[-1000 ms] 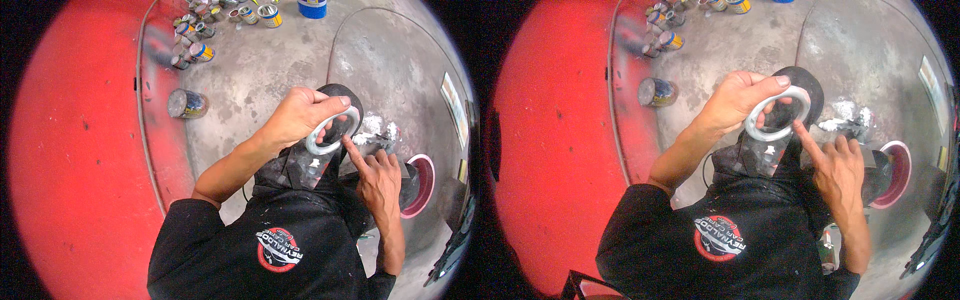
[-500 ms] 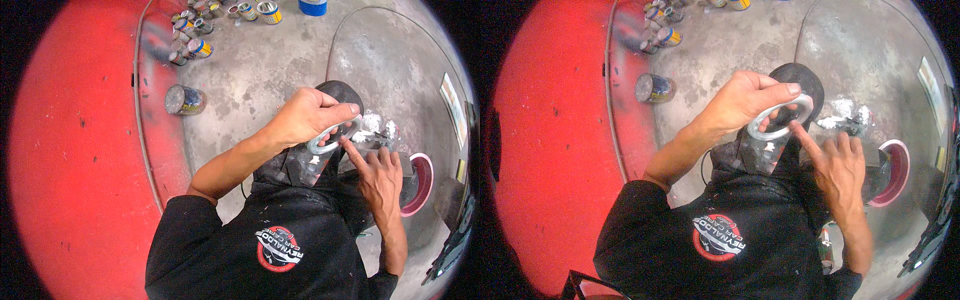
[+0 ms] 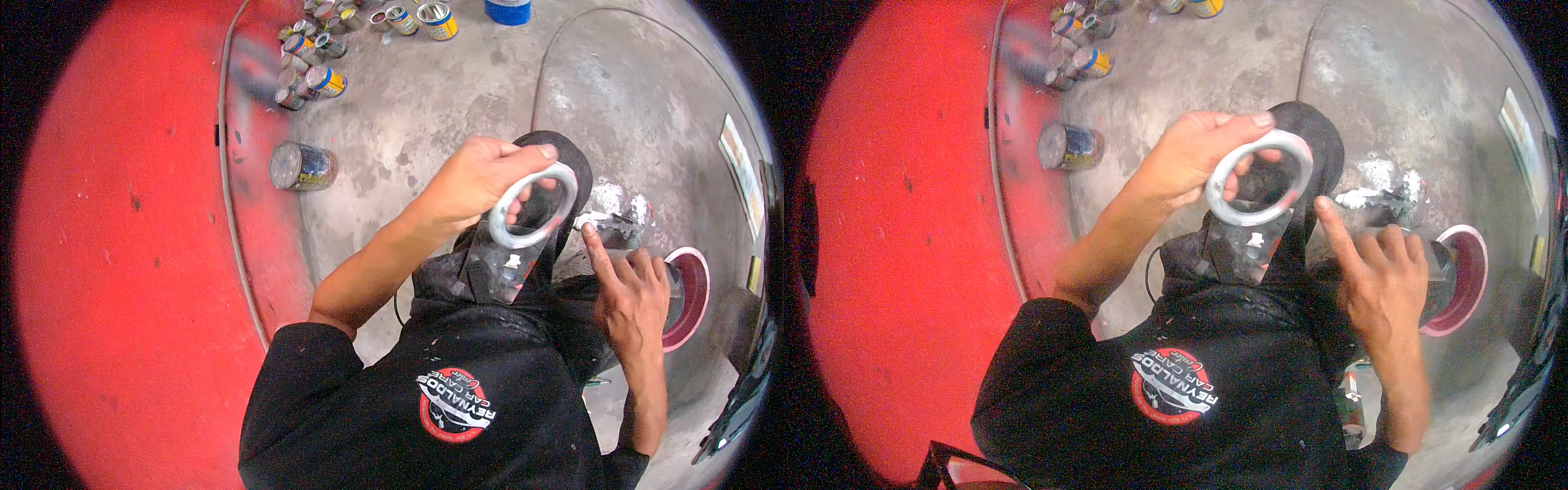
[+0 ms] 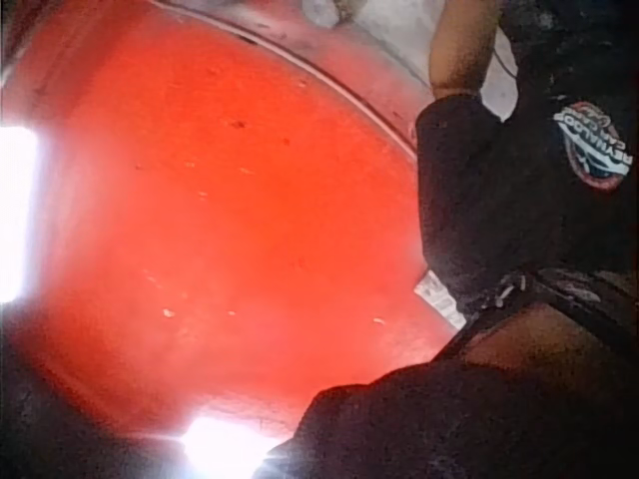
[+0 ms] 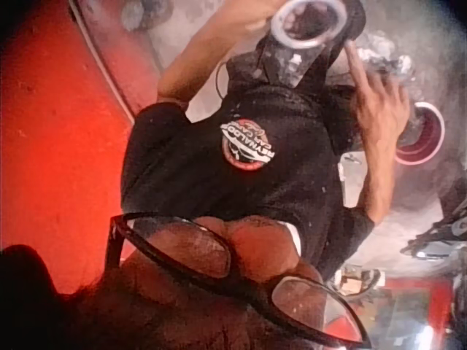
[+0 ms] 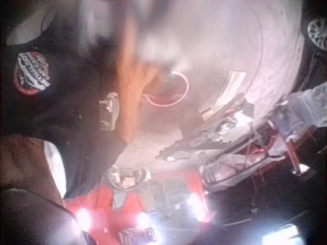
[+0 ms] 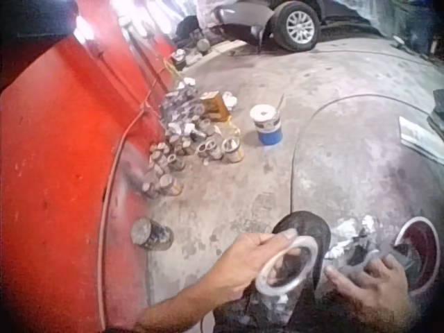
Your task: The person applies white filler from a metal plate onto a circular metal part using a small applicator and smooths the material around the edge of the part.
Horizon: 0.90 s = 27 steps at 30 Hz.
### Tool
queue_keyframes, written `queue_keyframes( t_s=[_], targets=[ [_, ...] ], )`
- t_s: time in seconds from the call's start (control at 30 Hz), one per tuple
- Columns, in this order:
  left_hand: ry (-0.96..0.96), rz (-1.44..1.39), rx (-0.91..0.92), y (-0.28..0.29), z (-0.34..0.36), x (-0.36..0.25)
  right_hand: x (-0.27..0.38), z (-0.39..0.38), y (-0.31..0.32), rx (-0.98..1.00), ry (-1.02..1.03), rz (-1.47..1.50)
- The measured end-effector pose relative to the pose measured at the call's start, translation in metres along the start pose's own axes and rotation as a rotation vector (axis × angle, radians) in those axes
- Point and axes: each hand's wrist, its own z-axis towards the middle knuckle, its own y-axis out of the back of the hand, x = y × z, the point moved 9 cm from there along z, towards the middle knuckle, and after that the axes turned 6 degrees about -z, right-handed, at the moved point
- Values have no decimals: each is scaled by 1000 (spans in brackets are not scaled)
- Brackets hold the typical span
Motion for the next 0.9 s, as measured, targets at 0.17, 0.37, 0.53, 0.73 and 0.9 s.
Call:
queue_keyframes(
  t_s=[0.17,0.37,0.53,0.73,0.9],
  targets=[
    [-2,-118,-34,18,0,3,-1,0,-17,84,-12,171],
    [-23,-138,-20,13,-6,-4,2,6,-24,89,-1,318],
    [-39,-134,-21,12,-10,-8,5,10,-25,88,9,332],
    [-53,-118,-21,12,-11,-8,8,9,-25,33,15,299],
    [-46,-172,-37,13,-8,-6,11,4,-28,43,31,253]
  ],
)
